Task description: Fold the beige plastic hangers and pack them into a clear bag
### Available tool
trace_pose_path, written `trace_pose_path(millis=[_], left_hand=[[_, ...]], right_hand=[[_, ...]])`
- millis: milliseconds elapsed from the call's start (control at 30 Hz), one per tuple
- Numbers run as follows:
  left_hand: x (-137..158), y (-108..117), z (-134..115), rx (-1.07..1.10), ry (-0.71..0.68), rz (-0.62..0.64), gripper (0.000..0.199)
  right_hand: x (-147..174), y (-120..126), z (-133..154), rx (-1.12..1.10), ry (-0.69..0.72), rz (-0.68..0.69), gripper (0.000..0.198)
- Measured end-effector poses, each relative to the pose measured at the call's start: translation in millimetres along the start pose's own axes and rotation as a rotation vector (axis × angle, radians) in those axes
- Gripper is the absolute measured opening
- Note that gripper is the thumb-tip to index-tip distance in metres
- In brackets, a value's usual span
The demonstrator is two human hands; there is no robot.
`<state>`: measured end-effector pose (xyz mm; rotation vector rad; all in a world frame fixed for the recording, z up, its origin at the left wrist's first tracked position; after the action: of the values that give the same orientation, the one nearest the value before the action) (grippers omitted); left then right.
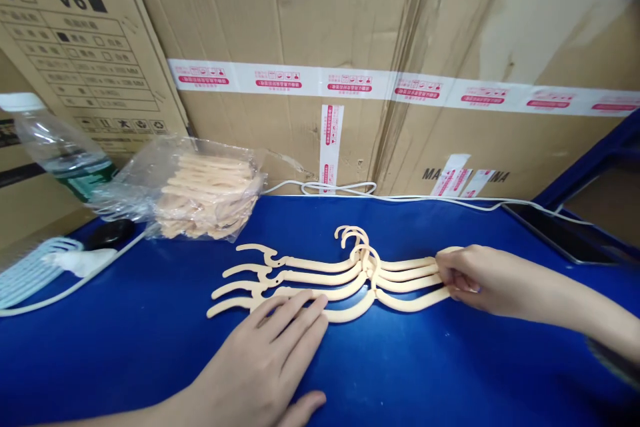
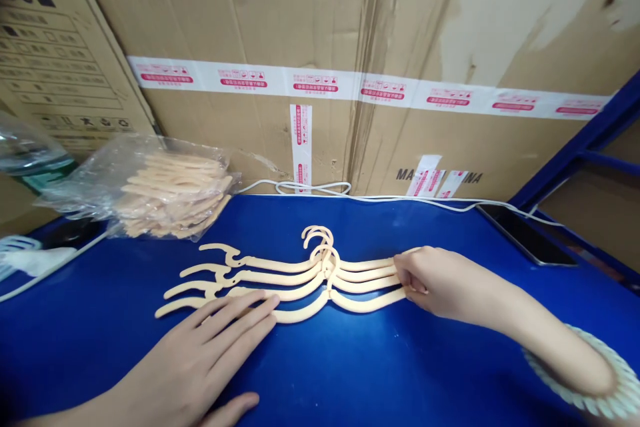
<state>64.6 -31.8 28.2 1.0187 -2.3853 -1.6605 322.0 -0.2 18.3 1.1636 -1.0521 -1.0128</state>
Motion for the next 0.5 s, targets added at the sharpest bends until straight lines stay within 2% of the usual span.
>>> trace_pose_path(millis=[233, 400, 500], left_hand=[[3.0, -2.9, 8.4, -0.039, -0.043, 0.001, 0.071], [-11.1, 0.3, 29.4, -0.059, 0.017, -0.153, 0.070], [-25.5, -8.3, 41.3, -0.095, 0.020, -0.057, 0.071]], right_hand=[[-2.9, 5.8, 3.2, 0.089, -0.077, -0.047, 0.019], [-15.9, 12.2, -4.2, 0.128, -0.127, -0.100, 0.019], [-28.6, 15.5, -6.6, 0.125, -0.113, -0.124, 0.017]])
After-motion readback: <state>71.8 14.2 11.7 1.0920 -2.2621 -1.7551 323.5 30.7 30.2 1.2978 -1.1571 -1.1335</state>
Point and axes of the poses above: each hand's wrist, its own x-axis away from the middle knuckle, its own y-axis out of the back of the hand, z = x × y, the point moved 10 cm from there along -x, towards the middle knuckle, and after that the axes turned 8 degrees about -z, right-handed, at the moved point
